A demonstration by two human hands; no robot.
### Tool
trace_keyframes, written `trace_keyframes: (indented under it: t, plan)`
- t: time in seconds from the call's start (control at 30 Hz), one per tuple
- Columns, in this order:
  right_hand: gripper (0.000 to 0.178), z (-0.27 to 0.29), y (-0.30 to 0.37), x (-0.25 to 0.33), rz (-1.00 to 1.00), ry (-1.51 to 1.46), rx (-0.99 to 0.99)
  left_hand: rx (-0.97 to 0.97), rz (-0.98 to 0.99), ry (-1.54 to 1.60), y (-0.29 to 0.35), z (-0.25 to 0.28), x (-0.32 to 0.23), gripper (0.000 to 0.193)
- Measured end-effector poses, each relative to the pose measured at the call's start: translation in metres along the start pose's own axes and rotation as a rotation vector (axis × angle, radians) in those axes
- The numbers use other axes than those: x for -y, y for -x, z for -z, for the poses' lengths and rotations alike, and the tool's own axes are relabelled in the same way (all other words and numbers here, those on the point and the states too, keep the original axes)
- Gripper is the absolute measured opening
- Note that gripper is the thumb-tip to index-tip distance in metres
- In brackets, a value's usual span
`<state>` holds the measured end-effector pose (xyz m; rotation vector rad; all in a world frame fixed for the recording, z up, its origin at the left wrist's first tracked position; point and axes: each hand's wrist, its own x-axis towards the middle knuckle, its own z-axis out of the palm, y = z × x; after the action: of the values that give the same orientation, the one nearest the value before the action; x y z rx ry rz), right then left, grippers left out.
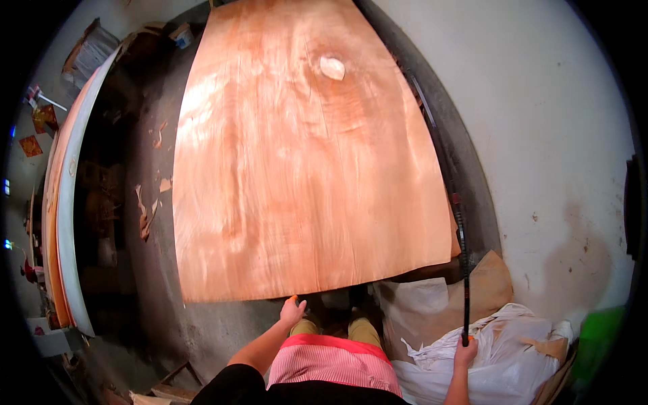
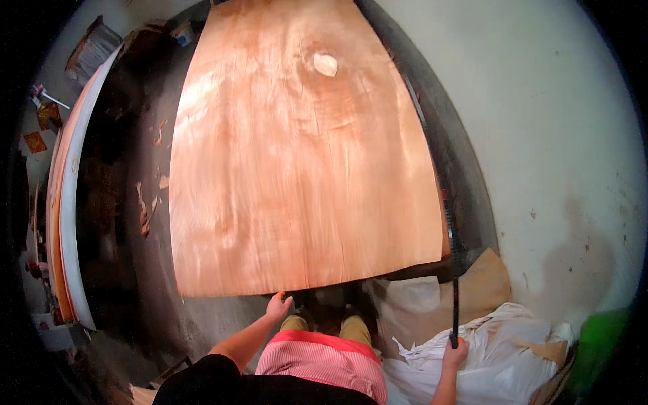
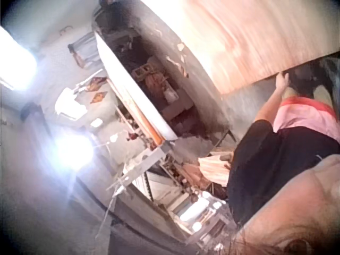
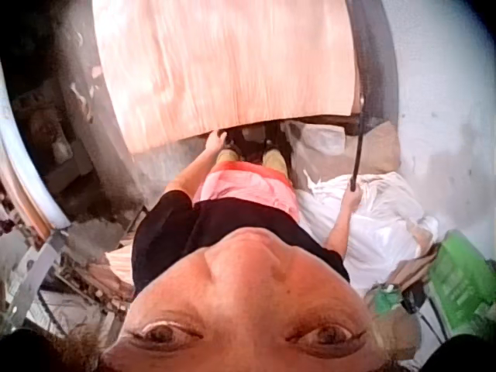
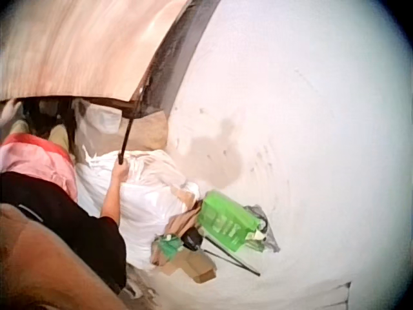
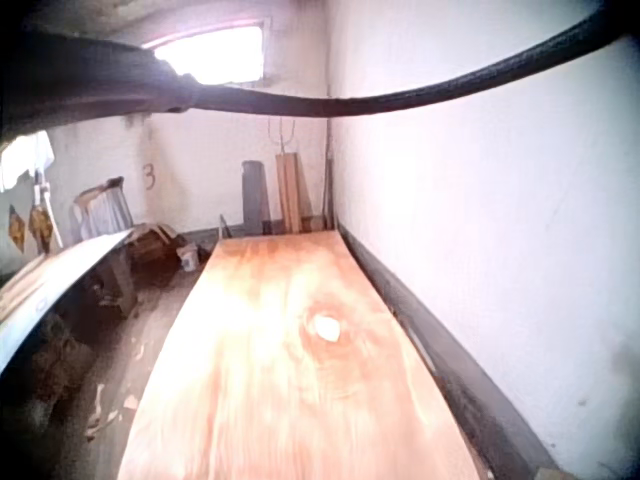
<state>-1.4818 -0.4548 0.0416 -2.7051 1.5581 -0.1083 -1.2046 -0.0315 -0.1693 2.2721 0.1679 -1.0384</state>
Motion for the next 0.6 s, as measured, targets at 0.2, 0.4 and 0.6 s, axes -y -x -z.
trace_keyframes:
  t: [0.2, 0.4, 0.6]
  plan:
    - [0.026, -0.024, 0.070, 0.088, 0.032, -0.307, 0.176, -0.001, -0.132, -0.009, -0.013, 0.046, -0.020, 0.051]
    - [0.030, -0.053, 0.128, 0.199, 0.151, -0.576, 0.270, 0.221, -0.234, 0.213, -0.010, 0.067, -0.016, 0.042]
    - [0.025, -0.066, 0.169, 0.281, 0.234, -0.568, 0.448, 0.711, 0.131, 0.799, 0.049, 0.060, -0.065, 0.054]
